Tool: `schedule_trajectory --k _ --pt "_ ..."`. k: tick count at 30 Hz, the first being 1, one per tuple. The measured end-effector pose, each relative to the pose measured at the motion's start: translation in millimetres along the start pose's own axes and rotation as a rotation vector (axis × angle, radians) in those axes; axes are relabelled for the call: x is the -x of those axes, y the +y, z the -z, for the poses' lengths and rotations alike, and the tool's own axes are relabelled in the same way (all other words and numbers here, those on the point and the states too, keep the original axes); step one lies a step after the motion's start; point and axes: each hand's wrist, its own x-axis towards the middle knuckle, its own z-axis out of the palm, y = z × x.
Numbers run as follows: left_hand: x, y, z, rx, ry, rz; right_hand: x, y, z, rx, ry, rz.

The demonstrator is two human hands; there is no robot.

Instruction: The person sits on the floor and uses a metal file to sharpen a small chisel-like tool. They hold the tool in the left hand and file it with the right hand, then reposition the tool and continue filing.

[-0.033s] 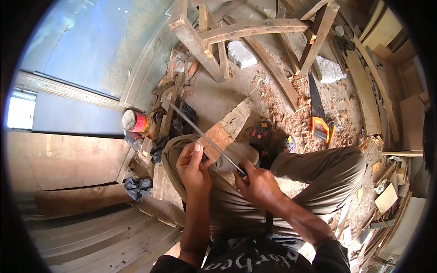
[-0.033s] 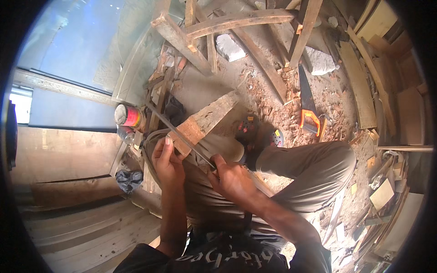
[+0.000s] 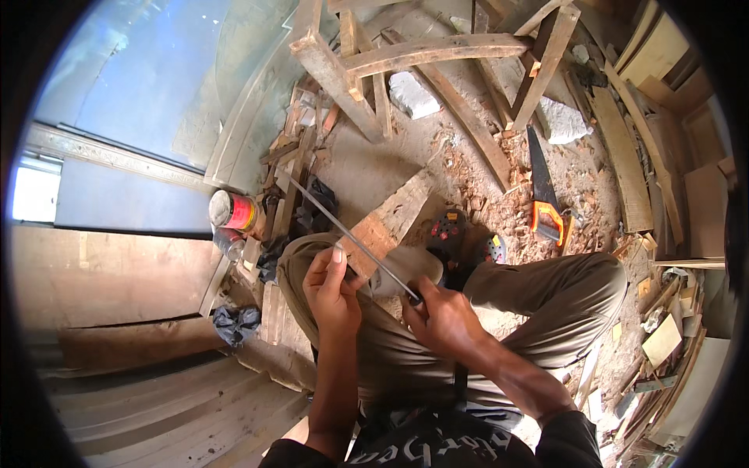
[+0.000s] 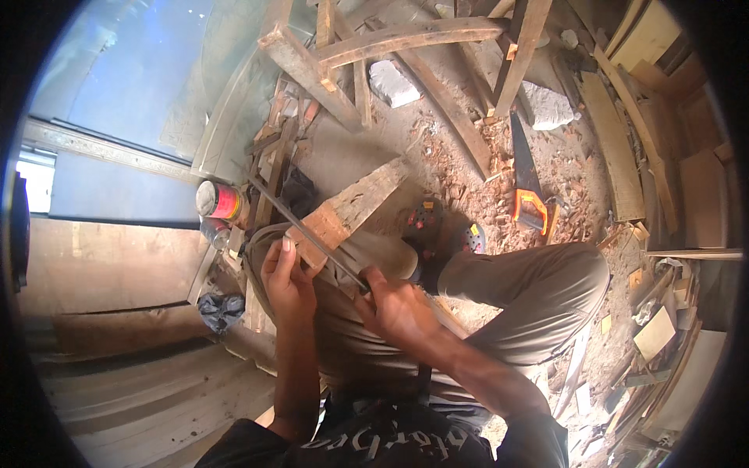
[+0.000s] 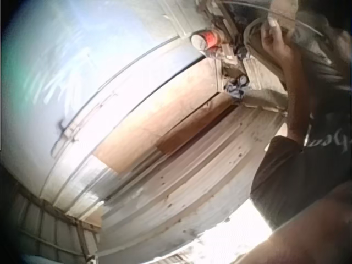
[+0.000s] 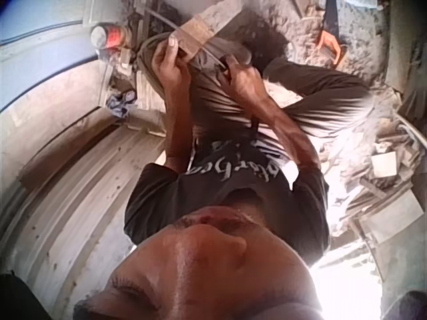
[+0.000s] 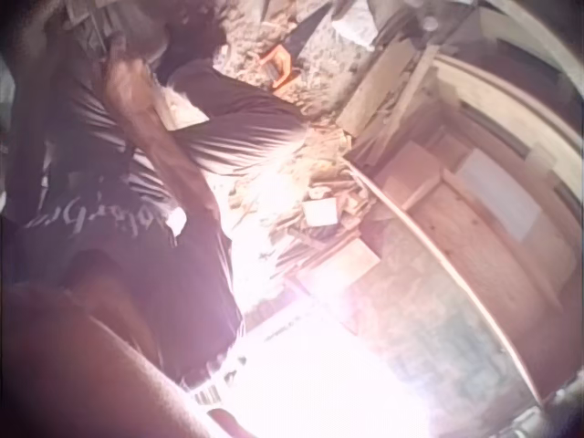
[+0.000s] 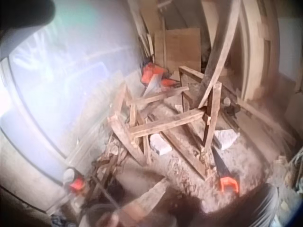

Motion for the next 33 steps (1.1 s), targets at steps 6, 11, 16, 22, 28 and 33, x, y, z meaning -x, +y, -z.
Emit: schedule_trajectory --k 6,11,16,22,28,33 --pt "-3 -9 1 0.036 -0.039 -0.06 2 -17 11 -0.138 0.05 0.048" --pt "-10 -9 -3 0.051 -0.016 0.012 -8 1 7 -0.1 0.059 0.079" --pt "-6 -8 1 0.016 -0.027 -0.004 -4 -7 12 -0.092 0.103 0.096" --pt "-6 -4 -8 0.044 -0.011 -0.023 -3 -21 11 -0.118 0.146 0.161" --pt "-3 -6 -6 0.004 0.022 0.038 -15 12 5 0.044 0.061 0.06" --pt "-7 -23 19 0.014 0.059 -0.033 -3 -28 16 -0.094 0.282 0.39"
